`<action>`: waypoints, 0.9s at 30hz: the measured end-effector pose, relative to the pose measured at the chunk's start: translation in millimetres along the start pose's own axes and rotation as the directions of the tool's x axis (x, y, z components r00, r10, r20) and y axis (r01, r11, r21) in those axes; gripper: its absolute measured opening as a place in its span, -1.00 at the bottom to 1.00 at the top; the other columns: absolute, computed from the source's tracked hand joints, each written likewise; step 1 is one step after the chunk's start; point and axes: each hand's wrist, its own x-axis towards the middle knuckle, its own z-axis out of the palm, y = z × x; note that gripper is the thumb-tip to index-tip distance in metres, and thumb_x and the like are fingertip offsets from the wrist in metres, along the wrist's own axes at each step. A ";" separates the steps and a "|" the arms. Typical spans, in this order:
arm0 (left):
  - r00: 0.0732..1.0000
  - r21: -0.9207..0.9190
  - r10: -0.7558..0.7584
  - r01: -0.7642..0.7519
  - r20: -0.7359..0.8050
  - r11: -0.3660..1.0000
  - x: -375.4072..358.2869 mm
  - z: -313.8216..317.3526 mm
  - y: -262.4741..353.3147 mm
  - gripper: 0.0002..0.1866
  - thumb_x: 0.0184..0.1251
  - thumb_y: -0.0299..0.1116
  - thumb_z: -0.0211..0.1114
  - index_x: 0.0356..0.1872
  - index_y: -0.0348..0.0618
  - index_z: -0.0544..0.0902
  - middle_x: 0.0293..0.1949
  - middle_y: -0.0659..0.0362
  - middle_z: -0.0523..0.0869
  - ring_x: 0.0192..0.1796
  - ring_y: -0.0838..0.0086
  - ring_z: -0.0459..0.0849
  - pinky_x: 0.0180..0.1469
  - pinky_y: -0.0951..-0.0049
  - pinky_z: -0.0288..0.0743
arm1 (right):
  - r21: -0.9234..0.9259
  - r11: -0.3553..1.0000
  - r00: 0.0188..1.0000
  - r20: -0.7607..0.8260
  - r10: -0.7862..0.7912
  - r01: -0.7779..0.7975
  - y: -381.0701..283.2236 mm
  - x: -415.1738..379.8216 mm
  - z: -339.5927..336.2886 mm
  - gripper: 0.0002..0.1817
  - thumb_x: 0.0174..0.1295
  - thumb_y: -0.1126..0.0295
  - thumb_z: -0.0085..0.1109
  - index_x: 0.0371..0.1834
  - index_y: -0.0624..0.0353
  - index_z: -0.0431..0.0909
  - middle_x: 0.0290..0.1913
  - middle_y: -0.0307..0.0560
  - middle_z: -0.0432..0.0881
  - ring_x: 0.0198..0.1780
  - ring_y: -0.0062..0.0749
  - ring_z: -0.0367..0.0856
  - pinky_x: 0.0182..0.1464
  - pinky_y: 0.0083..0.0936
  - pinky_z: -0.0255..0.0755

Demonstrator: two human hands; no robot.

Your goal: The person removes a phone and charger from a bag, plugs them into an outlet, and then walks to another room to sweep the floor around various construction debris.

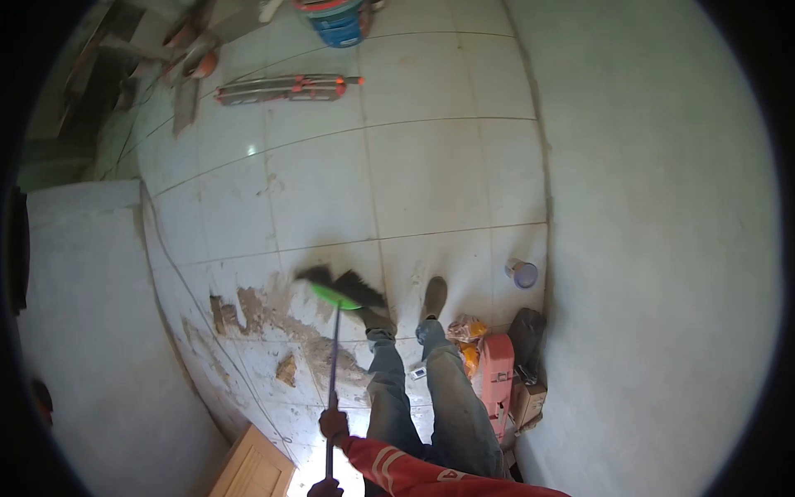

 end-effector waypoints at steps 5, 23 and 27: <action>0.940 0.267 0.301 -0.334 0.159 0.904 26.0 42.4 -8.5 -0.92 0.29 -0.39 0.22 -0.26 -0.13 0.60 -0.41 0.05 0.66 -0.40 0.33 0.66 -0.37 0.35 0.51 | 0.117 0.972 0.921 -0.360 -0.150 0.204 -4.9 15.9 -86.4 -0.20 0.37 0.31 0.04 0.62 0.11 -0.13 0.06 0.50 0.59 -0.36 0.31 0.68 -0.29 0.15 0.55; 0.839 -0.662 0.093 0.349 0.536 0.664 154.8 129.3 155.6 -0.79 0.51 -0.14 0.11 -0.16 -0.05 0.51 -0.65 0.37 0.31 -0.71 0.62 0.27 -0.69 0.54 0.08 | -0.136 0.923 0.760 -0.616 0.206 -0.360 115.4 171.6 -279.7 -0.03 0.25 0.34 0.12 0.63 0.25 -0.27 0.05 0.50 0.61 0.08 0.29 0.66 0.17 -0.02 0.53; 0.773 -0.711 0.129 0.487 0.622 0.507 149.6 63.1 -8.5 -0.86 0.49 -0.21 0.15 -0.12 0.01 0.51 -0.61 0.39 0.35 -0.70 0.66 0.29 -0.72 0.61 0.06 | -0.071 0.943 0.788 -0.571 0.229 -0.326 119.6 151.6 -108.8 0.01 0.22 0.37 0.14 0.63 0.21 -0.31 -0.02 0.42 0.65 0.04 0.22 0.69 0.09 -0.05 0.58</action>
